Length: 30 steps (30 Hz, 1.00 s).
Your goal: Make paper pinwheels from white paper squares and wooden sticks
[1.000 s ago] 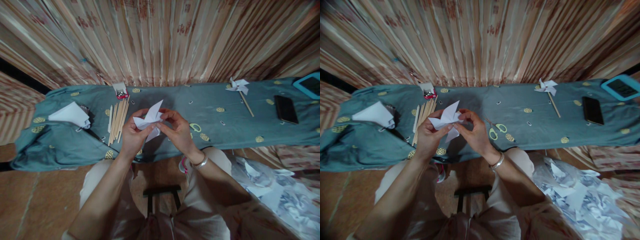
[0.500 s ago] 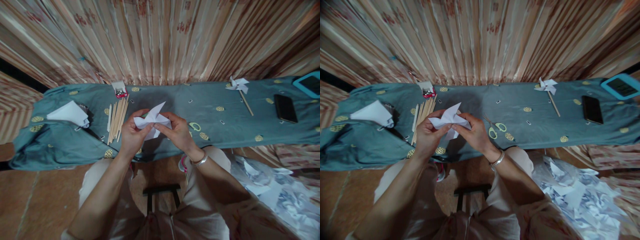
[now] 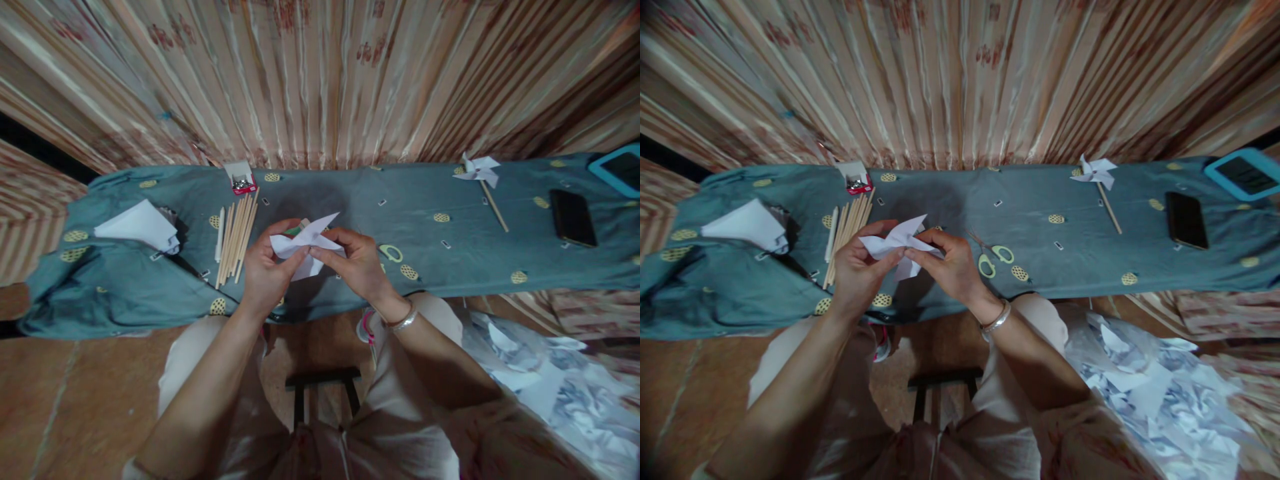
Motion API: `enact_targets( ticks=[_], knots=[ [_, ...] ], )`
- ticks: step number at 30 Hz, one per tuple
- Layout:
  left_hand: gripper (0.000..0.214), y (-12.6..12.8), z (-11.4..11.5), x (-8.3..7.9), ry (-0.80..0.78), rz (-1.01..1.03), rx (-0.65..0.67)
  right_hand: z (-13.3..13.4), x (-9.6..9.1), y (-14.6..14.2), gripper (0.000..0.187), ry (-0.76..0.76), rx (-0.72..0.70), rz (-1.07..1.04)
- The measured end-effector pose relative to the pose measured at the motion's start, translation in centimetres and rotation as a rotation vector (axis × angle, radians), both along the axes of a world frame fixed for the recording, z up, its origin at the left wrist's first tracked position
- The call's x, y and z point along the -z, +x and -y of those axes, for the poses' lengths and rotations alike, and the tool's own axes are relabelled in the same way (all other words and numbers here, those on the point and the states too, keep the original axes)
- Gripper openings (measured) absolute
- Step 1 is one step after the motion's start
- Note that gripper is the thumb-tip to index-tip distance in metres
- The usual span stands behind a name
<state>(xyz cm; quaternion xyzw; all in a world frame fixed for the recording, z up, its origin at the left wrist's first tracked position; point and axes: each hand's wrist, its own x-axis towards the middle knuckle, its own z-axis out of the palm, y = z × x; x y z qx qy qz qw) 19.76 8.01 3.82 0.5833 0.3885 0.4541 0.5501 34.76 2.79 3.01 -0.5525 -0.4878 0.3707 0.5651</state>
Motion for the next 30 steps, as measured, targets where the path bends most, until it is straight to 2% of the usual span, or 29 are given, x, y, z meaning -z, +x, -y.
enact_targets(
  ticks=[16, 25, 30],
  knots=[
    [0.048, 0.03, 0.08, -0.08, -0.048, 0.004, -0.015, -0.16, -0.23, -0.03, 0.027, -0.041, -0.044, -0.056],
    [0.053, -0.09, 0.13, -0.17, -0.105, 0.041, 0.024, -0.32, 0.02, 0.14, 0.033, -0.122, -0.054, -0.202],
    [0.055, -0.18, 0.15, -0.28, -0.151, 0.077, 0.041, -0.40, 0.20, 0.16, 0.030, -0.118, -0.061, -0.234]
  ],
)
